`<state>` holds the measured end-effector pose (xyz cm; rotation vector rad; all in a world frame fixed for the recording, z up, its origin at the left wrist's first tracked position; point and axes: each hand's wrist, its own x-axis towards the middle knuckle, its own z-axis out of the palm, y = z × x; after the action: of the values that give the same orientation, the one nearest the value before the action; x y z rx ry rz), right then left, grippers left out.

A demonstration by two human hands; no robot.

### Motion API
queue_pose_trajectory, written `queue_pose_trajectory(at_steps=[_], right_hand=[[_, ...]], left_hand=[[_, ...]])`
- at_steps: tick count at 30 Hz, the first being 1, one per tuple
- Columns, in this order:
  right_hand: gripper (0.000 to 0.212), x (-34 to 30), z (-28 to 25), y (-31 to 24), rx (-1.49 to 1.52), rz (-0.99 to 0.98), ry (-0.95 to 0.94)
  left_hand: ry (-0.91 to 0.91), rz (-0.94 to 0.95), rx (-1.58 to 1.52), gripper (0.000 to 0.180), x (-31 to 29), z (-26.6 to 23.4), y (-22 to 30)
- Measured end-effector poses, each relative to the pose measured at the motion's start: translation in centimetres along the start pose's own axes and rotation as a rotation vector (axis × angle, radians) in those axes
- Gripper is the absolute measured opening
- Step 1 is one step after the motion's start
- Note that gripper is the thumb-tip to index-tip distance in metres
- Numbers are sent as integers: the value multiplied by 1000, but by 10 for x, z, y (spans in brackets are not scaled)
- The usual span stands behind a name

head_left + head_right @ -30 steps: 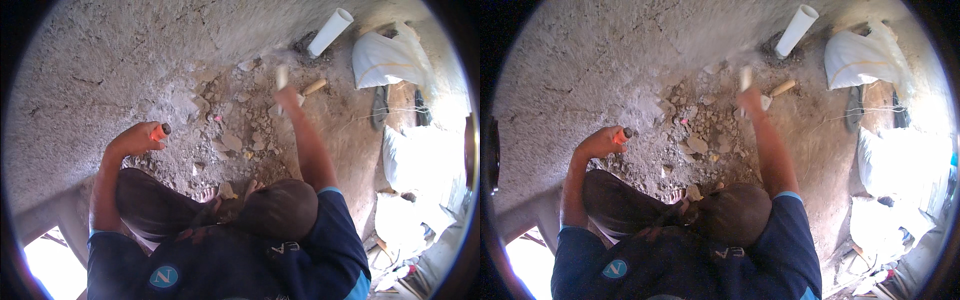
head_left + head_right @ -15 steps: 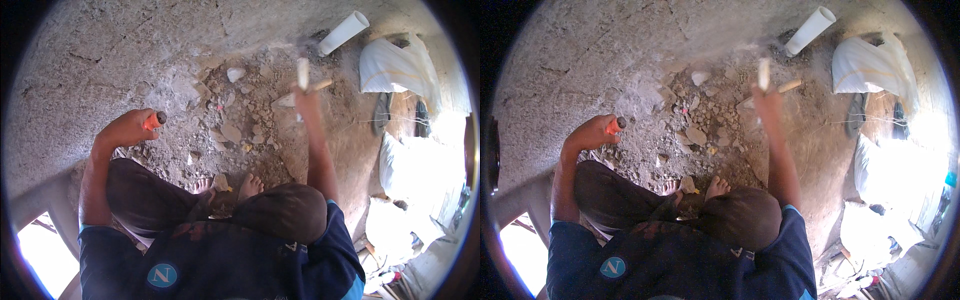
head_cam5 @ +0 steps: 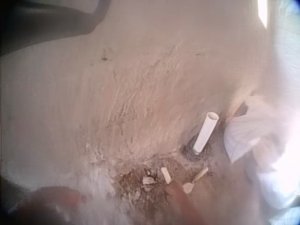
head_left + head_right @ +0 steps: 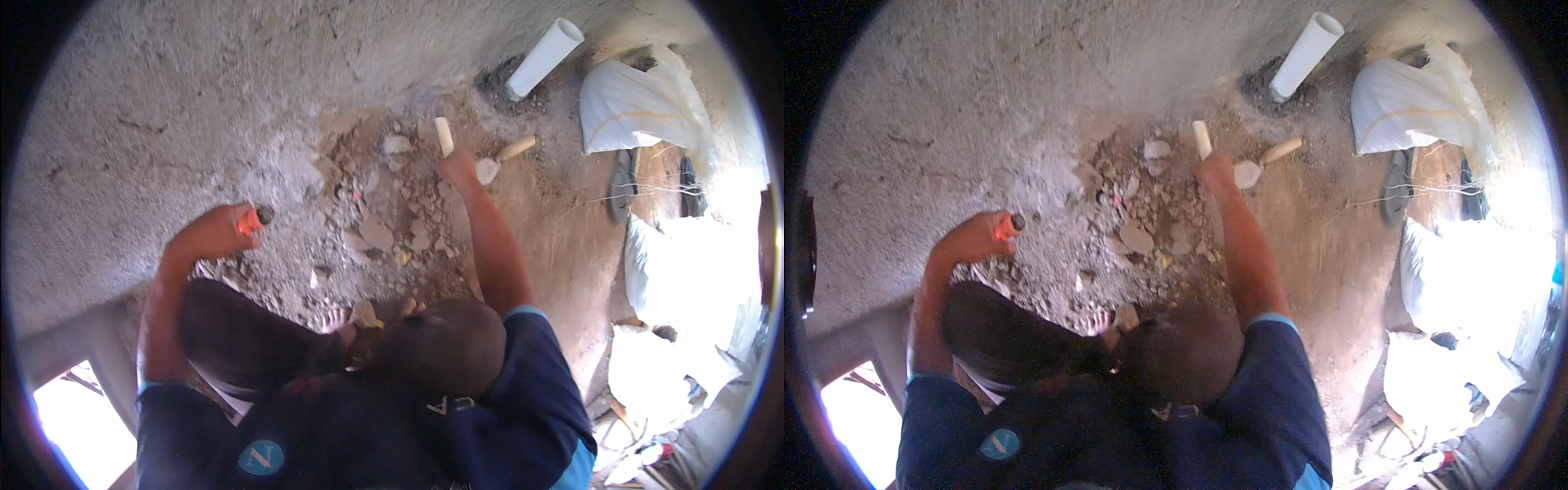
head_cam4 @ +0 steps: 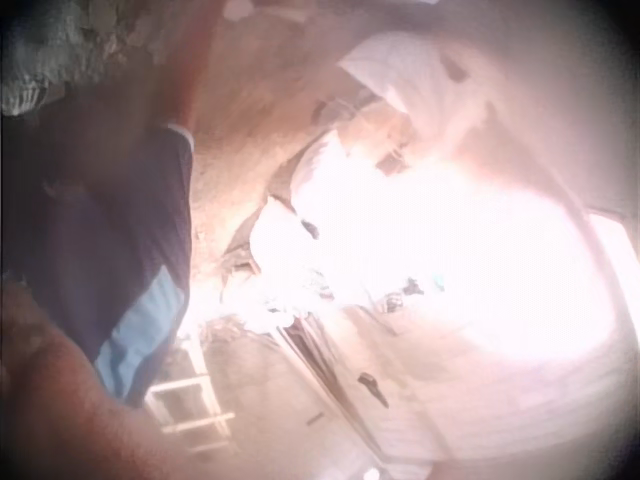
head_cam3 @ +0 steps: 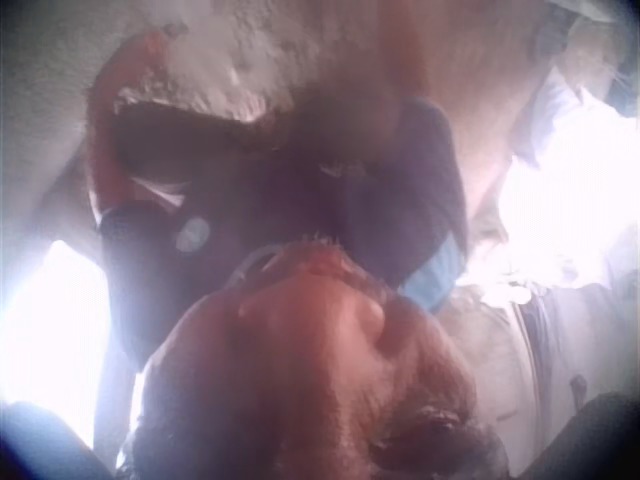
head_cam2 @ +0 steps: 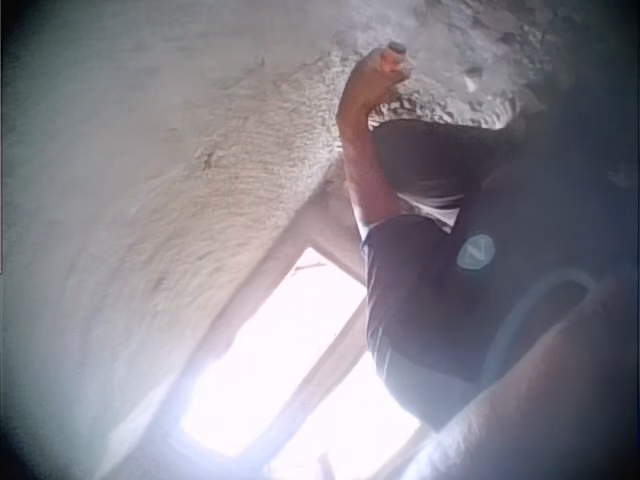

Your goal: The person uses a hammer and a chisel to chip away concrete from a floor.

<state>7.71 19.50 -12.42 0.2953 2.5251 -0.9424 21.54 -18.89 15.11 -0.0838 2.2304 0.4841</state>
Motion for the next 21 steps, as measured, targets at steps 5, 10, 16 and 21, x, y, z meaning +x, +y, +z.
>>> queue_pose_trajectory(at_steps=[5,10,16,21], right_hand=[[26,-56,-67,-66,374,137,-31],[20,-74,-89,-85,956,-16,387],[12,3,-10,-22,383,244,-10],[11,-44,-66,-46,849,70,57]], left_hand=[[46,-21,71,37,-7,-2,-3],[26,4,-31,34,-11,5,-14],[18,78,86,38,6,-11,6],[0,27,79,40,3,-7,9]])
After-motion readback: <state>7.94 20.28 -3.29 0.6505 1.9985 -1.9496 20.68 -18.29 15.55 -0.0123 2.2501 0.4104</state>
